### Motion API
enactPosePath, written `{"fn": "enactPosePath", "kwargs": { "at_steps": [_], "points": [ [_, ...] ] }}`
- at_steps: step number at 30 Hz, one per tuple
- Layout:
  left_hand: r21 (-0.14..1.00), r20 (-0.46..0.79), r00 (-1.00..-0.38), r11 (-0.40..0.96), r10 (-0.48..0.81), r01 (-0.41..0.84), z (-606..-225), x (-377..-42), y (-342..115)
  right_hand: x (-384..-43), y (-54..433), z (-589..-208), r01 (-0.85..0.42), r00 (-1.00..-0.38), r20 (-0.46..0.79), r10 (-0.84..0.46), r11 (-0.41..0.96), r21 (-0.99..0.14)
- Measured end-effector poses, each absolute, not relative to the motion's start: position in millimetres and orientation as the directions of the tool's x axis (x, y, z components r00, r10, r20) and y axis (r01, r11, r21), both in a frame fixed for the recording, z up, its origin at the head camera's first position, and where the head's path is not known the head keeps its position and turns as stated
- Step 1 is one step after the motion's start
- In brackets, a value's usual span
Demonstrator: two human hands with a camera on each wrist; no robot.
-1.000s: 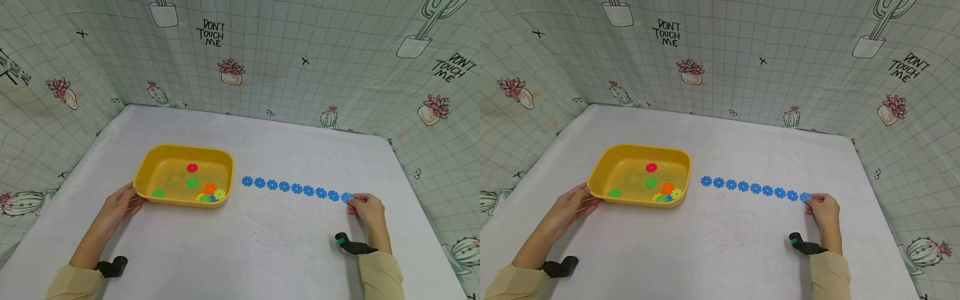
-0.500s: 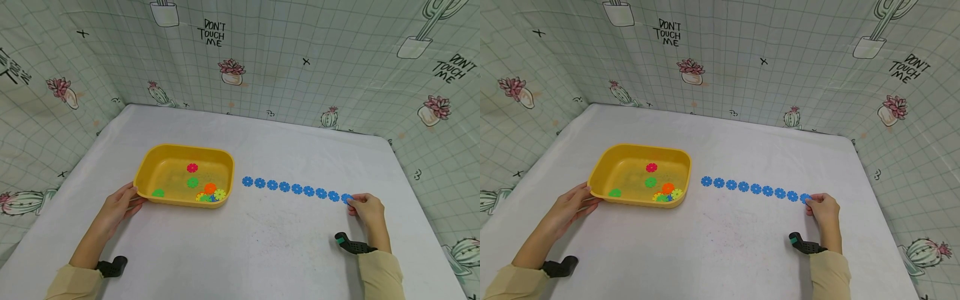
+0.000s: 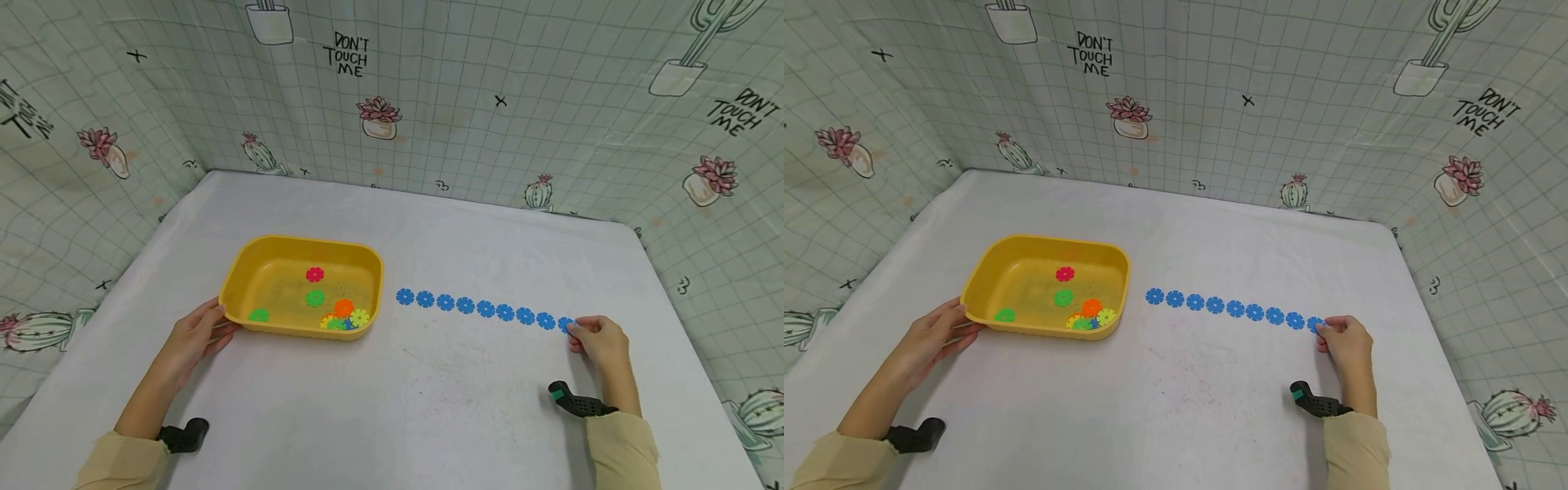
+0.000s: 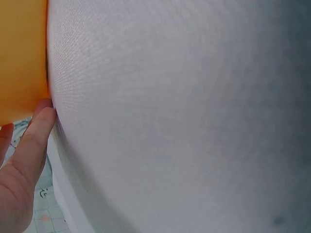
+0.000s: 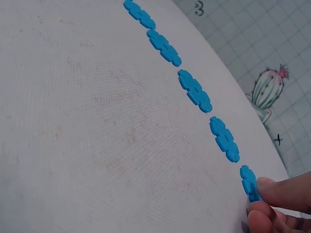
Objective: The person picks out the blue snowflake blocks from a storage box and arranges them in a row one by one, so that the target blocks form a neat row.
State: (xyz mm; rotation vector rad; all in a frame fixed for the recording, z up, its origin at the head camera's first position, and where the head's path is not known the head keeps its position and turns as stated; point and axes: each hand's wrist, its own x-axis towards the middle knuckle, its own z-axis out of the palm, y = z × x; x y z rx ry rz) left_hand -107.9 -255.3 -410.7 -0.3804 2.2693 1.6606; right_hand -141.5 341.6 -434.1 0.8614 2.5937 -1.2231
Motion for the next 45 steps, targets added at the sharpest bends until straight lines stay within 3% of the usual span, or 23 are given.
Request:
{"fn": "enactPosePath", "kwargs": {
  "at_steps": [12,17,22,28,36,45],
  "points": [
    [0.876,-0.396,-0.918,0.287,-0.036,-0.389,-410,-108,-256,-126,331,-430,0.486,-0.868,-0.293,0.402,0.562,-0.669],
    [0.876,-0.398,-0.916,0.282,-0.036,-0.392,-410,-108,-256,-136,340,-462,0.392,-0.91,-0.169,0.379,0.654,-0.647],
    [0.875,-0.399,-0.916,0.283,-0.034,-0.391,-410,-108,-256,-149,317,-470,0.183,-0.975,-0.035,0.218,0.712,-0.677],
    [0.876,-0.397,-0.917,0.285,-0.033,-0.39,-410,-108,-255,-143,235,-400,-0.005,-0.998,-0.037,-0.055,0.619,-0.785],
    [0.875,-0.399,-0.916,0.281,-0.038,-0.393,-409,-108,-255,-160,163,-368,-0.088,-0.929,-0.103,-0.355,0.484,-0.871],
    [0.877,-0.391,-0.919,0.287,-0.038,-0.385,-410,-107,-254,-198,110,-362,-0.027,-0.728,-0.232,-0.645,0.366,-0.93]
  ]
}}
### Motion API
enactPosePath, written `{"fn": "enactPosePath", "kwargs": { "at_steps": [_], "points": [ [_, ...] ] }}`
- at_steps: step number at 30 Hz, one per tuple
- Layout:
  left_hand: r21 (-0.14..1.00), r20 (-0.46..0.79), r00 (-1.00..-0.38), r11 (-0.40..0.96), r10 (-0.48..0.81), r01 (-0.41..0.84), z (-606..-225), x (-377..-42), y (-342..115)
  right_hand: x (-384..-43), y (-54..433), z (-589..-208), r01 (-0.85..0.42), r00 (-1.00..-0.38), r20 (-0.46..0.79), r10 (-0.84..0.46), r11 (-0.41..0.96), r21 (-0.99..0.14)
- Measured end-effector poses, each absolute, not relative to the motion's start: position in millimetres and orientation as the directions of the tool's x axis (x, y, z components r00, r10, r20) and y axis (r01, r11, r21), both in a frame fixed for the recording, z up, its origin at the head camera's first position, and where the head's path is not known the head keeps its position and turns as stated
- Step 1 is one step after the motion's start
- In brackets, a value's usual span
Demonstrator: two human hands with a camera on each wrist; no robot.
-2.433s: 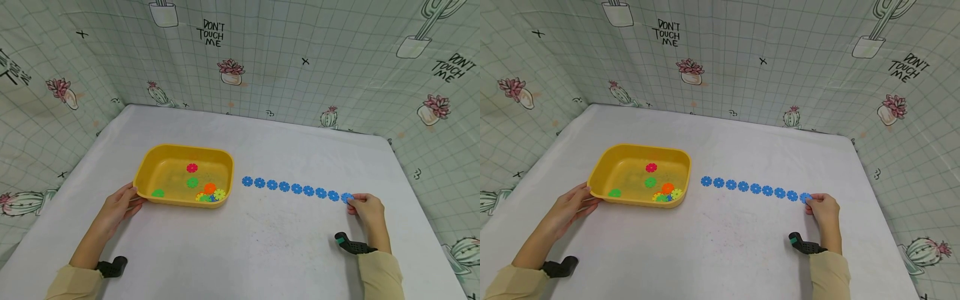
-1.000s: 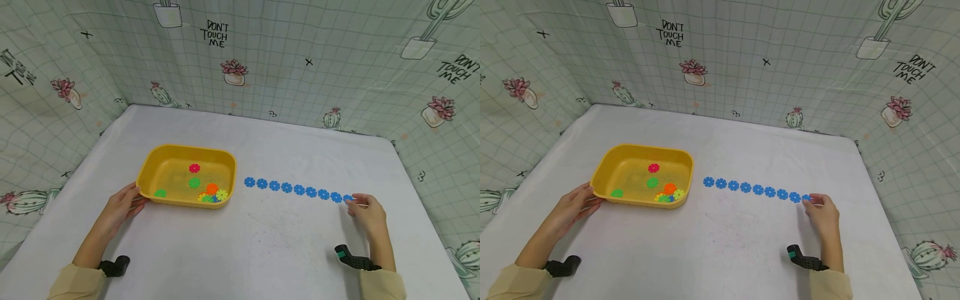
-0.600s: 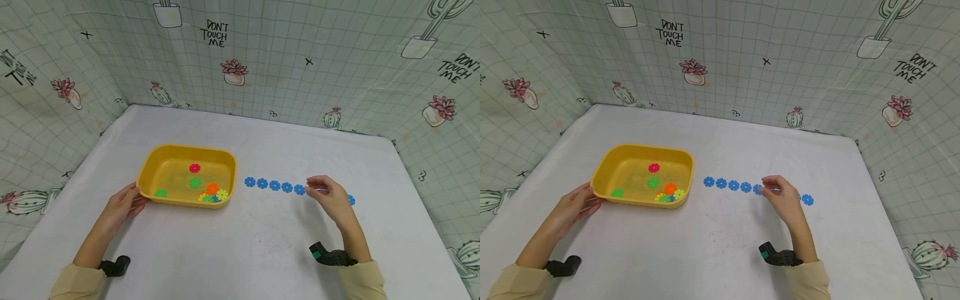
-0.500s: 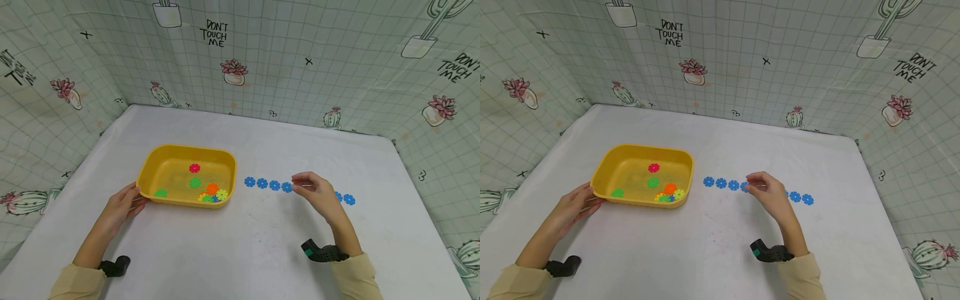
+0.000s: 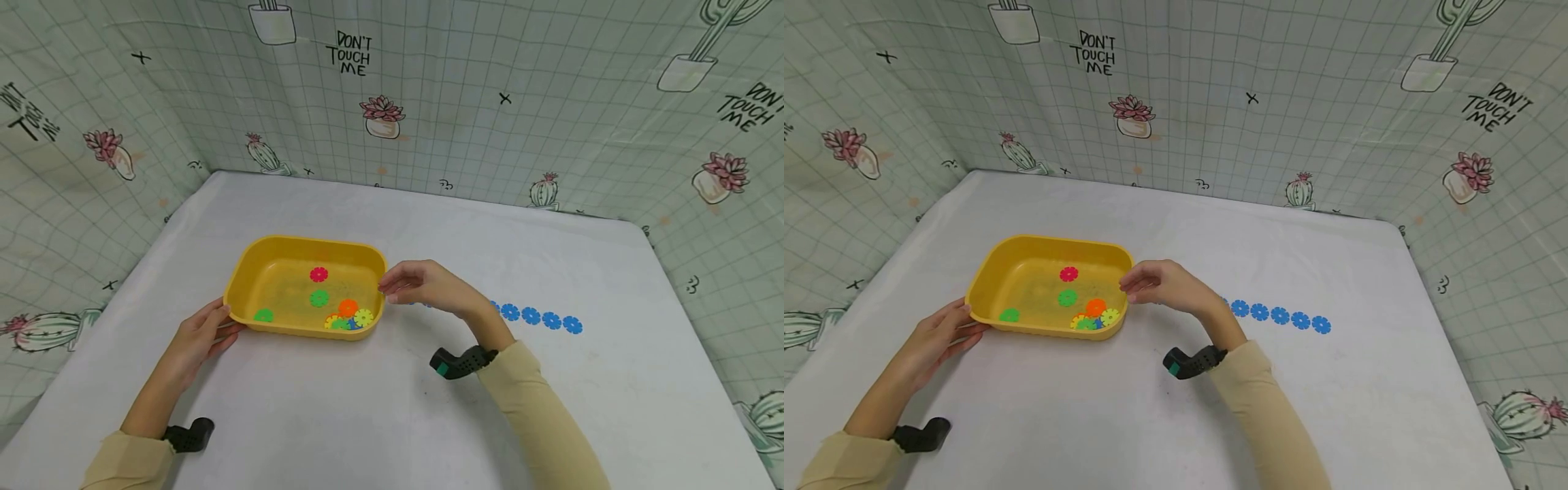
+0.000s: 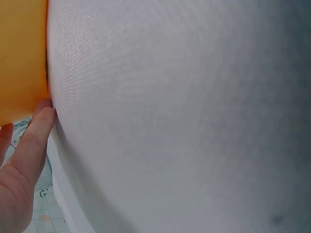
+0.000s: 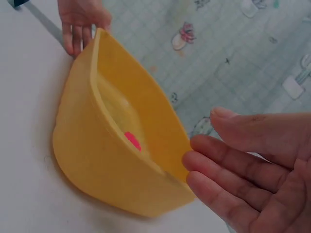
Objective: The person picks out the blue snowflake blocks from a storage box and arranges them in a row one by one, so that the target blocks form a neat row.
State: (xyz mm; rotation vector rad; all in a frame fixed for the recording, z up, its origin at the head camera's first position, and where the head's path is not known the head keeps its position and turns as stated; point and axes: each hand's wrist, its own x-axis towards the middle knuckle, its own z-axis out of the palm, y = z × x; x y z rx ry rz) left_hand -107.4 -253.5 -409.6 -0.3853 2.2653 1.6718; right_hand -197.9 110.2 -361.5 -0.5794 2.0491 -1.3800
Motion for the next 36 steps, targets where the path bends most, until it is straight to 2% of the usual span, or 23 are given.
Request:
{"fn": "enactPosePath", "kwargs": {
  "at_steps": [8,13,24,36],
  "points": [
    [0.876,-0.39,-0.92,0.293,-0.039,-0.384,-409,-108,-255,-221,66,-369,-0.053,-0.585,-0.327,-0.742,0.437,-0.898],
    [0.879,-0.388,-0.921,0.286,-0.037,-0.381,-408,-108,-255,-229,41,-372,-0.075,-0.536,-0.428,-0.728,0.546,-0.835],
    [0.884,-0.385,-0.922,0.272,-0.037,-0.38,-408,-108,-255,-243,16,-373,-0.201,-0.515,-0.568,-0.642,0.735,-0.648],
    [0.879,-0.395,-0.918,0.272,-0.044,-0.392,-411,-109,-256,-246,10,-380,-0.199,-0.487,-0.597,-0.638,0.746,-0.636]
  ]
}}
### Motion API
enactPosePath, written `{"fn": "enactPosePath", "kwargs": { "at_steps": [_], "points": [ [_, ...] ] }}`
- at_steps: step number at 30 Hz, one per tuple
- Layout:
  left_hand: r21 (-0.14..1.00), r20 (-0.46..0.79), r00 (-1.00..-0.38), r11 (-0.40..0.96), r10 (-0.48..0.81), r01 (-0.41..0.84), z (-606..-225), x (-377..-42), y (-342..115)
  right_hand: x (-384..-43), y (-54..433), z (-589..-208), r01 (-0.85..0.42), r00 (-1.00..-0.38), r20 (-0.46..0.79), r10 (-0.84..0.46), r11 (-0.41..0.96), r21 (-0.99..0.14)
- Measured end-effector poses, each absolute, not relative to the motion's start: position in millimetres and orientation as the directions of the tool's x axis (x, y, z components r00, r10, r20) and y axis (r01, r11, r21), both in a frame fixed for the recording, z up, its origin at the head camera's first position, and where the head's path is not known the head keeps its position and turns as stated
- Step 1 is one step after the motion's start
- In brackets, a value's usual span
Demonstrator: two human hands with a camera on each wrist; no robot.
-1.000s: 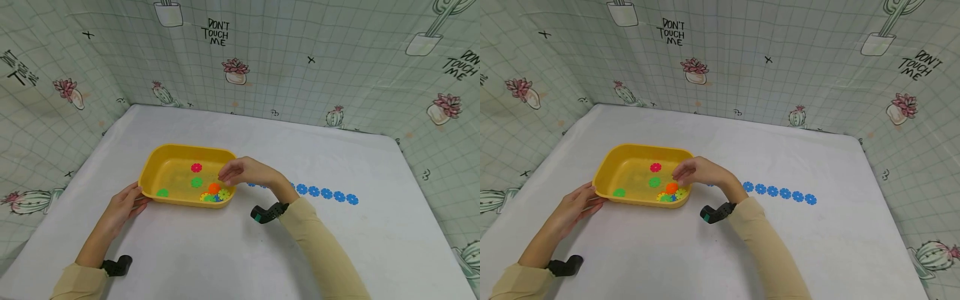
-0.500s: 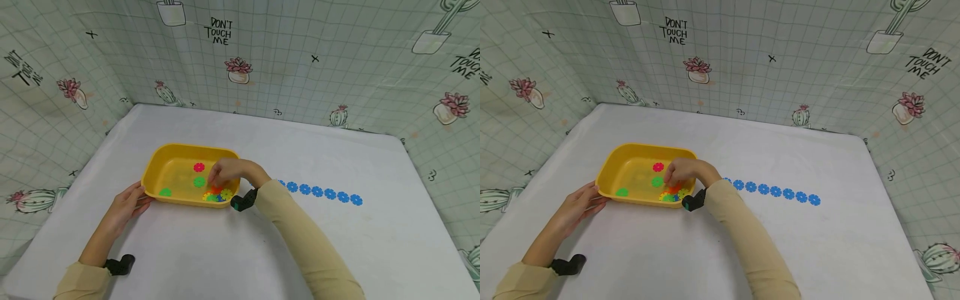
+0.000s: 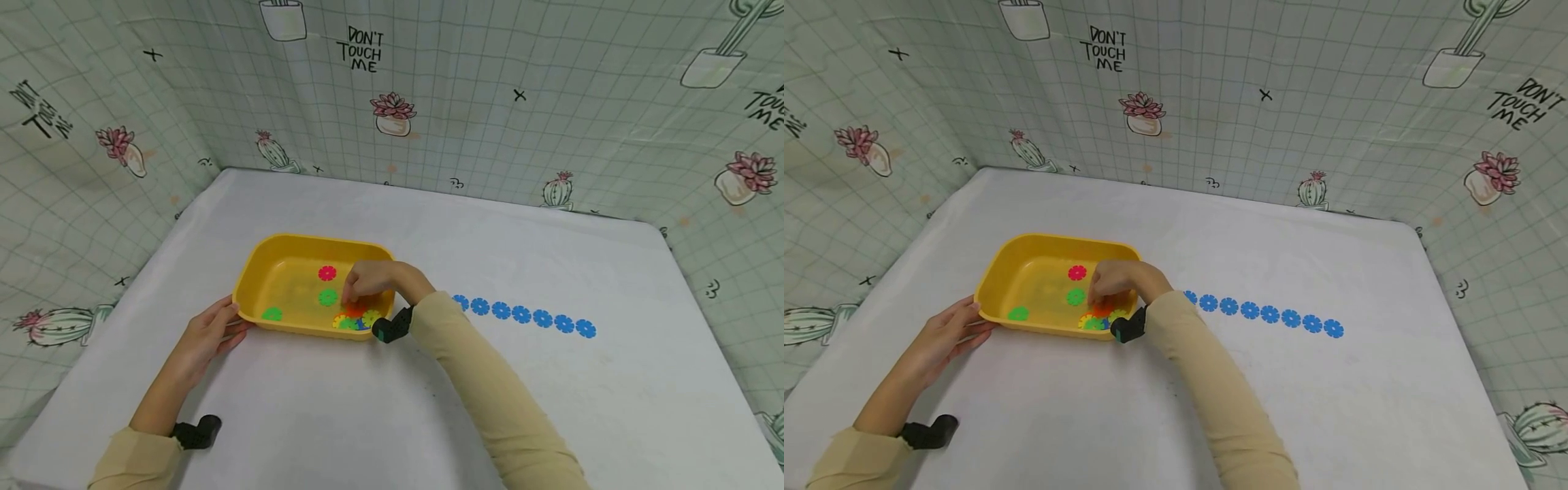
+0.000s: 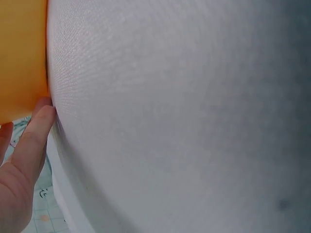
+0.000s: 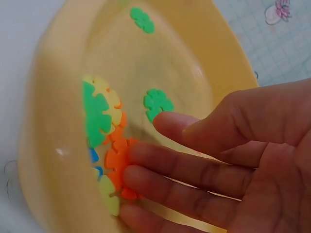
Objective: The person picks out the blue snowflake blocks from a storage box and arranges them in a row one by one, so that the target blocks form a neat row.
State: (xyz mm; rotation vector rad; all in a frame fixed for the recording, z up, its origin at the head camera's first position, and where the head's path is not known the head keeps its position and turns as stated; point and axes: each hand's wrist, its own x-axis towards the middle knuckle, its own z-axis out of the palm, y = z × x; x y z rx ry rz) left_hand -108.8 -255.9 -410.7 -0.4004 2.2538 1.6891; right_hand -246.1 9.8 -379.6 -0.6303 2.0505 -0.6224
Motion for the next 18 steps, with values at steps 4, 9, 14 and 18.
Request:
{"fn": "enactPosePath", "kwargs": {
  "at_steps": [4,9,14,18],
  "points": [
    [0.879,-0.395,-0.917,0.27,-0.045,-0.392,-410,-109,-256,-244,9,-383,-0.177,-0.454,-0.601,-0.658,0.728,-0.663],
    [0.882,-0.388,-0.92,0.27,-0.045,-0.385,-410,-108,-256,-240,7,-386,-0.104,-0.402,-0.624,-0.67,0.71,-0.696],
    [0.882,-0.386,-0.921,0.274,-0.045,-0.383,-409,-108,-255,-237,7,-389,-0.063,-0.381,-0.626,-0.68,0.695,-0.716],
    [0.882,-0.387,-0.921,0.273,-0.045,-0.384,-409,-108,-255,-234,6,-388,-0.053,-0.368,-0.631,-0.683,0.692,-0.72]
  ]
}}
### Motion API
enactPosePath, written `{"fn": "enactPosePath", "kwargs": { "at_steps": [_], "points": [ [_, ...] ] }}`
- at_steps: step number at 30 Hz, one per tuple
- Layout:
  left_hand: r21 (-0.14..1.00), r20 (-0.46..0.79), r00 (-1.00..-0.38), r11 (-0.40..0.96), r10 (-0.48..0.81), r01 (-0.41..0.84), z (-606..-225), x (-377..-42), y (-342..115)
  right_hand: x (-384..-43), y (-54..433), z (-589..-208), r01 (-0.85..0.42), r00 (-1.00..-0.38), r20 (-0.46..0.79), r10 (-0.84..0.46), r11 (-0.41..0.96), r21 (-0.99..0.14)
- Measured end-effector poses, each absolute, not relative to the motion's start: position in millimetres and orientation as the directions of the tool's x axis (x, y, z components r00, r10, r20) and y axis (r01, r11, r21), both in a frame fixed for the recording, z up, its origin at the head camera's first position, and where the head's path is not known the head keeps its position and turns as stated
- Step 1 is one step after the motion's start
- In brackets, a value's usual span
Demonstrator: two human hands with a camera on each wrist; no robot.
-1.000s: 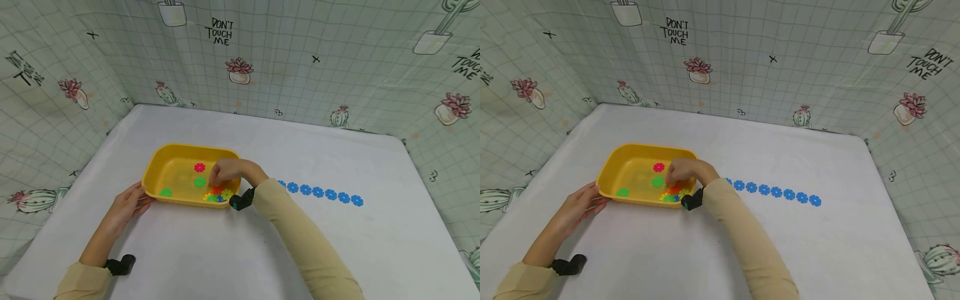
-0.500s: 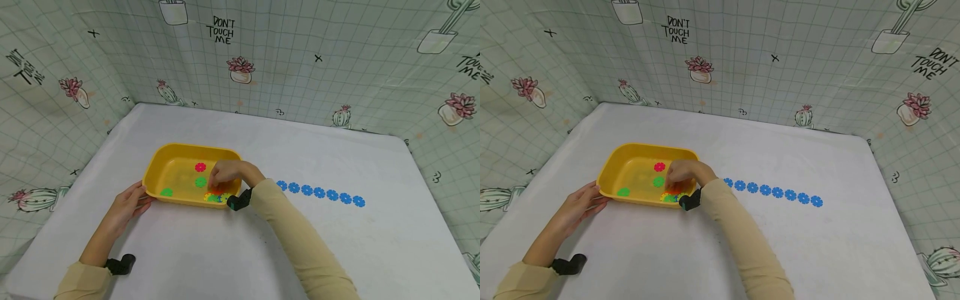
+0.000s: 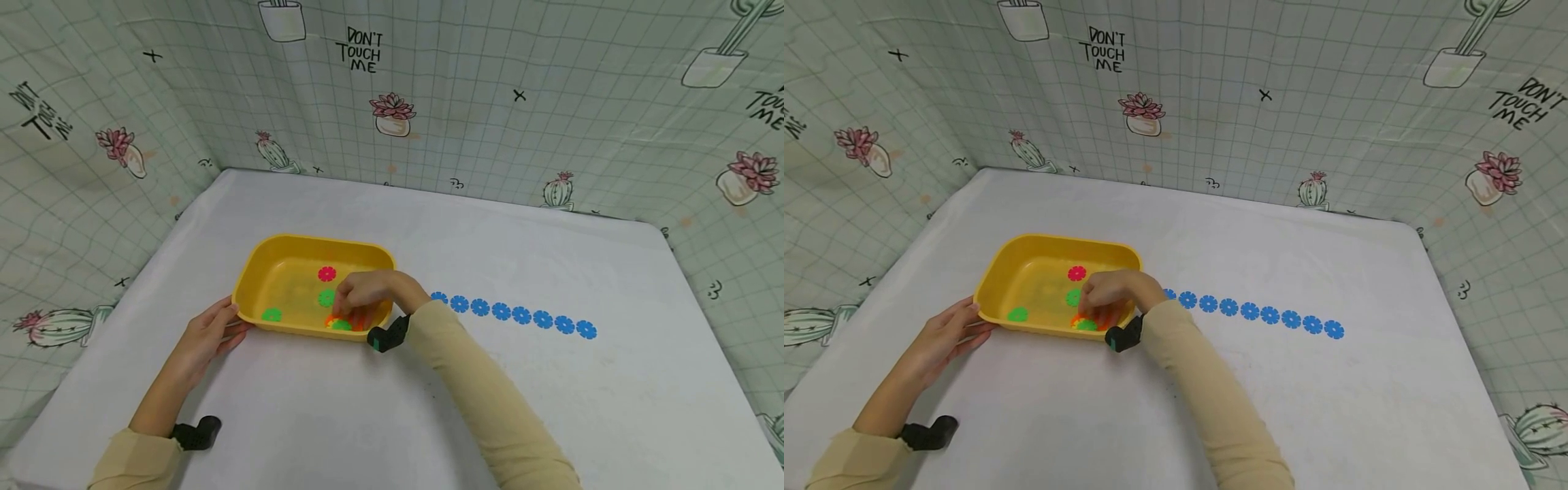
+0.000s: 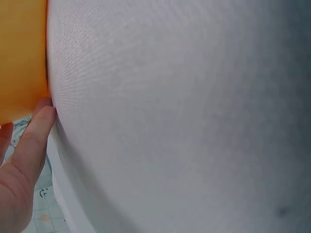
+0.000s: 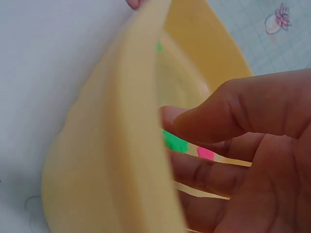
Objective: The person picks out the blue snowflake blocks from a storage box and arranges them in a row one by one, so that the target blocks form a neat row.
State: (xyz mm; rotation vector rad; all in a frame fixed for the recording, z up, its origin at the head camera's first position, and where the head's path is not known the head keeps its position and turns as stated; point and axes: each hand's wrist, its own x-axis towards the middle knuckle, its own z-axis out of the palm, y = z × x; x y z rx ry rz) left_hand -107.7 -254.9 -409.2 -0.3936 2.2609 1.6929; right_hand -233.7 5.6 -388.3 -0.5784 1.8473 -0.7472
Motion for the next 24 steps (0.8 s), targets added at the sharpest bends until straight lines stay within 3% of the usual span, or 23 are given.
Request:
{"fn": "enactPosePath", "kwargs": {
  "at_steps": [8,15,24],
  "points": [
    [0.884,-0.387,-0.921,0.266,-0.043,-0.384,-408.8,-107.6,-254.7,-227.6,4.9,-387.0,-0.09,-0.342,-0.632,-0.696,0.693,-0.715],
    [0.888,-0.379,-0.925,0.266,-0.037,-0.374,-408.4,-107.0,-254.6,-225.4,4.7,-388.7,-0.014,-0.309,-0.663,-0.682,0.7,-0.714],
    [0.885,-0.386,-0.922,0.268,-0.036,-0.381,-408.4,-107.3,-254.3,-223.4,3.8,-389.9,-0.075,-0.313,-0.647,-0.695,0.697,-0.713]
  ]
}}
